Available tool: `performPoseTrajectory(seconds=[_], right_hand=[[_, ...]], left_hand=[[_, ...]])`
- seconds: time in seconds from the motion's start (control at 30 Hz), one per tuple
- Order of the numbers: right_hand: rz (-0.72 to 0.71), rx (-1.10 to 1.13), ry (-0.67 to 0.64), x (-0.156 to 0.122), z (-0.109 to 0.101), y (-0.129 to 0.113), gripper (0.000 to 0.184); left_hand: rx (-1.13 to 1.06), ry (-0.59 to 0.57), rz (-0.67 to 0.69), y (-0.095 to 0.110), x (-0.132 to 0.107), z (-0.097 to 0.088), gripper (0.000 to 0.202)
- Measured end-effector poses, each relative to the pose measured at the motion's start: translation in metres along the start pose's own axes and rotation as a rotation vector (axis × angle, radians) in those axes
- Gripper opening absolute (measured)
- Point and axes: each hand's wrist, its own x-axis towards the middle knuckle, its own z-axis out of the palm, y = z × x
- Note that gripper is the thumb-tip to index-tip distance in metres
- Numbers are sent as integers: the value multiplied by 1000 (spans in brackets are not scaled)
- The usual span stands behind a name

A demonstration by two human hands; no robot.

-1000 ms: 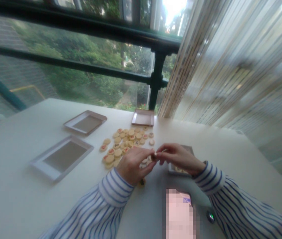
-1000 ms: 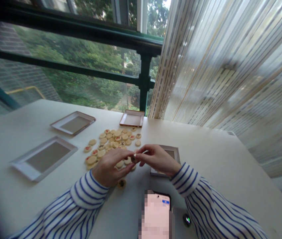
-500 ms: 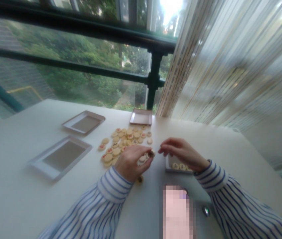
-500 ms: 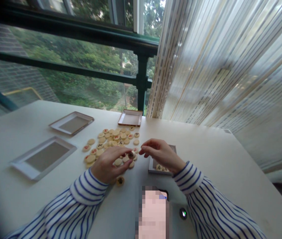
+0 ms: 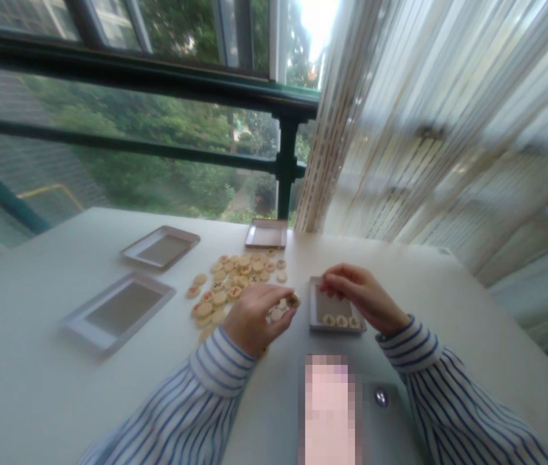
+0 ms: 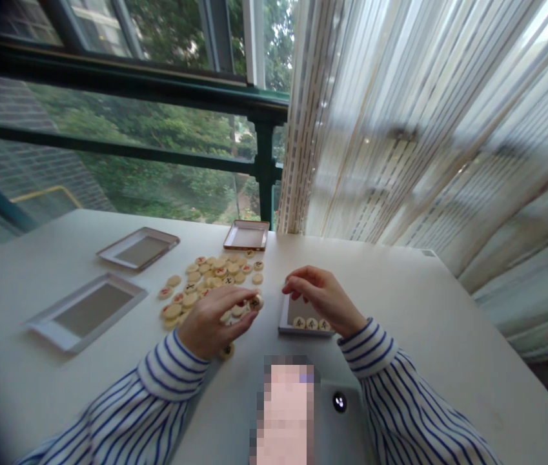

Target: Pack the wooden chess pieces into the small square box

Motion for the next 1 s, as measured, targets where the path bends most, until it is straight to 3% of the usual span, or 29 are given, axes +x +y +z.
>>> performPoseTrajectory(seconds=[0.57, 0.73, 1.0], right_hand=[[-99, -40, 67, -7, -15, -3, 22], [-113, -112, 44, -5, -19, -2, 22], [-111, -368, -50, -6, -27, 6, 22]], left_hand=[[12, -54, -64, 29, 19, 22, 24], [10, -66, -95, 32, 25, 36, 22], [24, 17, -119, 33, 19, 54, 21]])
